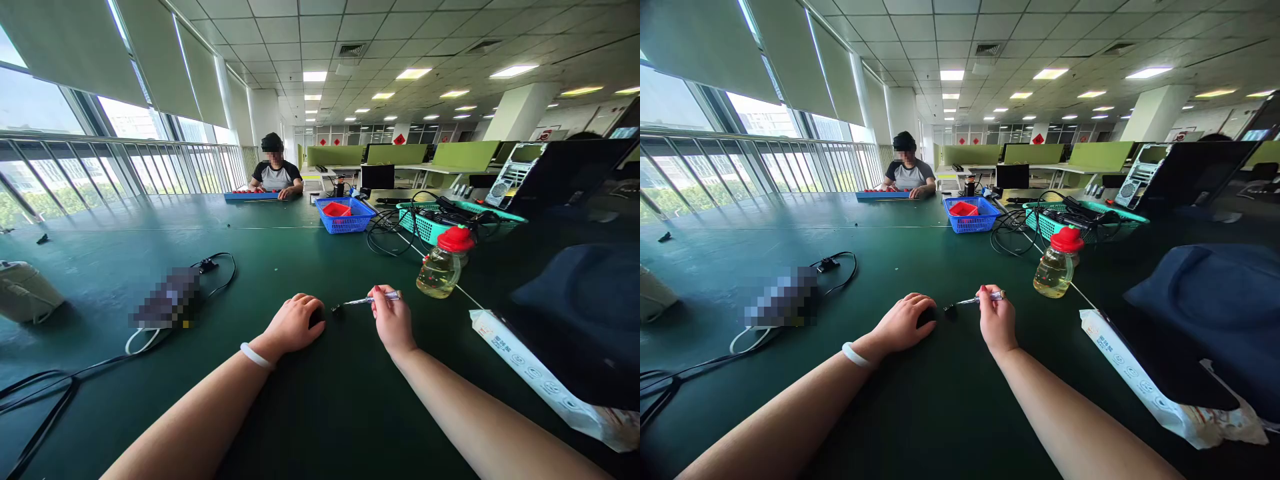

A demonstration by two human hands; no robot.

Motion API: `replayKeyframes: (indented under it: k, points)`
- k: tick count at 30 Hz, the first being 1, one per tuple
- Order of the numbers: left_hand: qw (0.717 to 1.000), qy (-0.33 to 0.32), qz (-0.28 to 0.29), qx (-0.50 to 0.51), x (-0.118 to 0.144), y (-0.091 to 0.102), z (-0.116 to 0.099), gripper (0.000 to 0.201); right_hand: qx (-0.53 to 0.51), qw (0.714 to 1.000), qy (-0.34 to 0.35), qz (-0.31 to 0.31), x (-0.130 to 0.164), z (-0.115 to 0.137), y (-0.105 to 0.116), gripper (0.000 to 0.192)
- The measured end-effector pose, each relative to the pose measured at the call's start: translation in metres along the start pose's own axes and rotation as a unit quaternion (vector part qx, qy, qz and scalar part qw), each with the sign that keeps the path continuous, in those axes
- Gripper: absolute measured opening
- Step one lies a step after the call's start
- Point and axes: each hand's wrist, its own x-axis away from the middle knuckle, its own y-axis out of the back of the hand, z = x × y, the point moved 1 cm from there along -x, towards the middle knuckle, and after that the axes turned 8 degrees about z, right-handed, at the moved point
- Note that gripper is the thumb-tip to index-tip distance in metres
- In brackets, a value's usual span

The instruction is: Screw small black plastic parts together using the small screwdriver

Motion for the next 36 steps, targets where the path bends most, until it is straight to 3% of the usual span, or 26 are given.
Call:
replayKeyframes:
  k: [6, 14, 24, 36]
  points:
    - [1.000, 0.012, 0.021, -0.005, -0.001, -0.003, 0.003, 0.050, 0.032, 0.999, 0.000, 0.018, 0.001, 0.003, -0.002, 0.049]
    - [0.999, -0.001, 0.032, 0.006, 0.000, -0.002, 0.002, 0.054, 0.034, 0.992, 0.056, 0.107, 0.010, 0.011, -0.005, 0.042]
    - [0.998, -0.030, 0.053, 0.021, -0.001, -0.005, 0.004, 0.040, -0.059, 0.997, -0.007, 0.039, 0.004, 0.004, -0.003, 0.048]
    - [0.998, -0.024, 0.064, 0.009, 0.004, -0.001, -0.007, 0.045, -0.035, 0.998, 0.005, 0.060, 0.007, 0.004, -0.004, 0.047]
